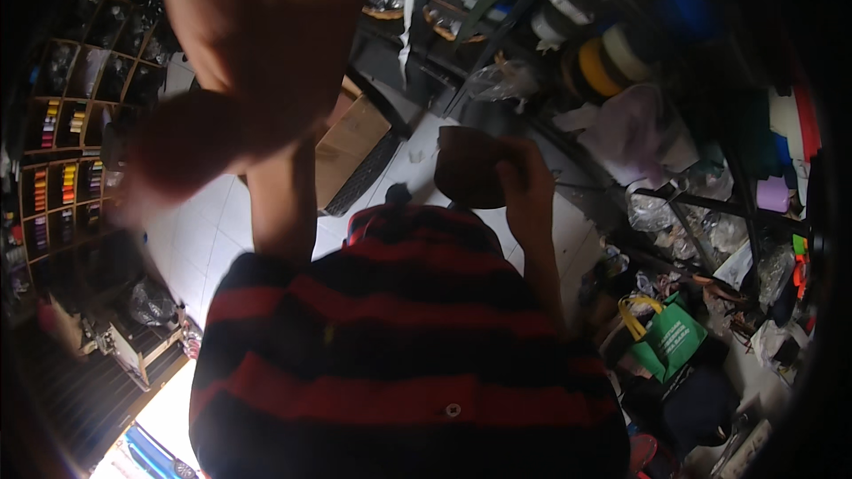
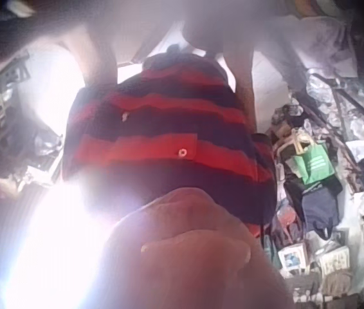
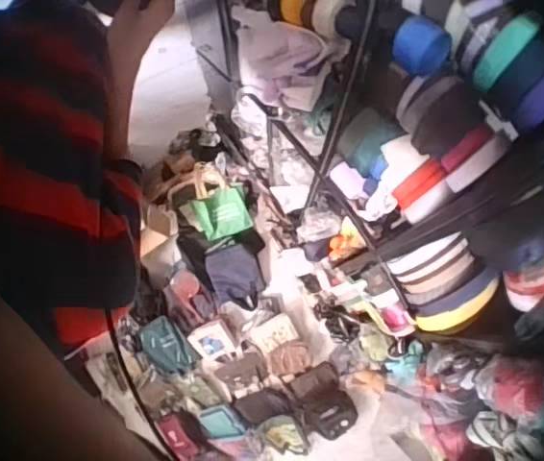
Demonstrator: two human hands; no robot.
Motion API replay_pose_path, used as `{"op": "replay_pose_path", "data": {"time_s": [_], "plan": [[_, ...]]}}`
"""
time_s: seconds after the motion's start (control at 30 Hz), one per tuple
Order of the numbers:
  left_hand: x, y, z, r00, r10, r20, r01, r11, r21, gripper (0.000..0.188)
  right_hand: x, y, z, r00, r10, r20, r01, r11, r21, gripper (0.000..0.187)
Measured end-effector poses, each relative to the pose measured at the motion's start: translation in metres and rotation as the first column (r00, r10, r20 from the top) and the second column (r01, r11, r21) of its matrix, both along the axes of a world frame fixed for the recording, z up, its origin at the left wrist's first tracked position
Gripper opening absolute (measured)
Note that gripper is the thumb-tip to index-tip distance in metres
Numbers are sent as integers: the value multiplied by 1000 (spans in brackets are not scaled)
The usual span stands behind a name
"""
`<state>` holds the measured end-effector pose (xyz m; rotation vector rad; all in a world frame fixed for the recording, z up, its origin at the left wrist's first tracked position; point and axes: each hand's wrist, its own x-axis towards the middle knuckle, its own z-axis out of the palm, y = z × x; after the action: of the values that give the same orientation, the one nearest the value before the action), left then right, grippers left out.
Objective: The person picks up several rolls of tape from a shelf and a box on the floor, holding and turning them one at a time before placing them back onto the shelves.
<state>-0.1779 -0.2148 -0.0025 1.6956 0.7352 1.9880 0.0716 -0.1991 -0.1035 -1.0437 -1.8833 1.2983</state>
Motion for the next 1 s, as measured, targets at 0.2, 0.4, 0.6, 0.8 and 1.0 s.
{"op": "replay_pose_path", "data": {"time_s": [0.2,0.4,0.6,0.8,1.0], "plan": [[-33,22,18,988,-140,60,143,988,-52,58,-31,-45,-2,997,-62,-36,64,997,31,24],[-44,24,15,965,-245,98,251,966,-62,57,-45,-72,-4,989,-133,-67,133,991,6,22],[-55,19,25,945,-309,107,313,949,-22,55,-58,-77,3,991,-113,-67,115,993,25,22],[-62,7,31,872,-481,91,469,874,126,54,-65,-79,-2,989,-118,-93,116,993,-22,21],[-29,-44,-56,900,-274,-338,148,924,-353,44,-60,-71,0,1000,-5,-20,8,992,129,24]]}}
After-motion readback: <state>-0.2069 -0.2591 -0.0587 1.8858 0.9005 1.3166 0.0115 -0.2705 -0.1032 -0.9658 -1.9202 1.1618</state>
